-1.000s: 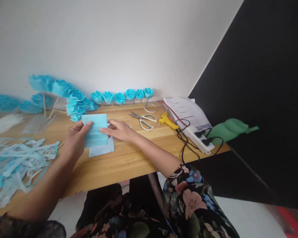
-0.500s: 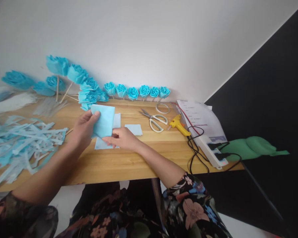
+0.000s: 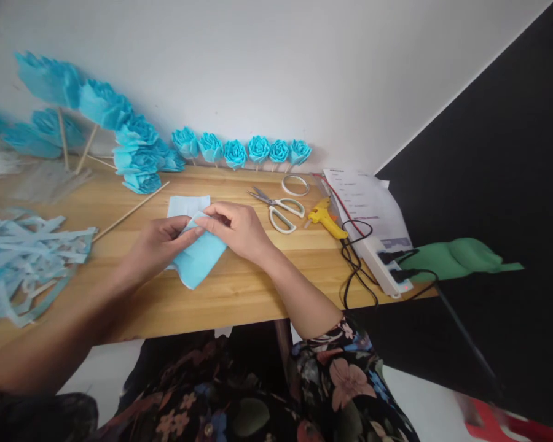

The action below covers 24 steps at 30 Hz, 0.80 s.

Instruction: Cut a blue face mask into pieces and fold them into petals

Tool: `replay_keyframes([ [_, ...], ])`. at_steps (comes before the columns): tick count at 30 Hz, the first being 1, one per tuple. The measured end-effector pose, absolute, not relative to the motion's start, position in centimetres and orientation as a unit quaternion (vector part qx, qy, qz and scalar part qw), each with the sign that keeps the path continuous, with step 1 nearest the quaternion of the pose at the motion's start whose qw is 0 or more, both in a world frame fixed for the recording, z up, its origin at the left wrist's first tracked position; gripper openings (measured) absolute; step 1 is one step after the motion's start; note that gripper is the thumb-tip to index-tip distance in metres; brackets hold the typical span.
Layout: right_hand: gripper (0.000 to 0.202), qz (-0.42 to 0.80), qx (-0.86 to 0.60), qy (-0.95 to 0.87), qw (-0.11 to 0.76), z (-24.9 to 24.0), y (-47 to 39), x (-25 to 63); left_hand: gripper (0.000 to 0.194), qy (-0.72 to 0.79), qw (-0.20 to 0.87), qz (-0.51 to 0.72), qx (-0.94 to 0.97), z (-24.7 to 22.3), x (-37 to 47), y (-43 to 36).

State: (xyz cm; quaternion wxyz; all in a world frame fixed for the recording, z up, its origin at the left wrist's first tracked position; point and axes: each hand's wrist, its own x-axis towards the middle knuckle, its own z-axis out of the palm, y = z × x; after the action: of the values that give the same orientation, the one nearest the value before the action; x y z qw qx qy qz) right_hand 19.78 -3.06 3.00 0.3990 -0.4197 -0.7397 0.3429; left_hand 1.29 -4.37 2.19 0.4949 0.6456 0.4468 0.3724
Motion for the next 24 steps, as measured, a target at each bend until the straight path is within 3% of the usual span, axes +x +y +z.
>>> replay_keyframes([
  [7, 0.027, 0.219, -0.451, -0.708, 0.497, 2.9, -2.3, 20.6, 0.027, 0.483, 0.464, 0.392, 0.631, 2.4, 1.1, -4.2],
  [13, 0.030, 0.195, -0.481, -0.646, 0.560, 2.7, -1.6, 21.4, 0.025, 0.503, 0.465, 0.469, 0.558, 2.9, 1.0, -4.0],
  [24, 0.033, 0.218, -0.516, -0.616, 0.554, 2.6, -1.7, 21.0, 0.026, 0.398, 0.612, 0.557, 0.397, 1.1, 1.1, -2.8],
])
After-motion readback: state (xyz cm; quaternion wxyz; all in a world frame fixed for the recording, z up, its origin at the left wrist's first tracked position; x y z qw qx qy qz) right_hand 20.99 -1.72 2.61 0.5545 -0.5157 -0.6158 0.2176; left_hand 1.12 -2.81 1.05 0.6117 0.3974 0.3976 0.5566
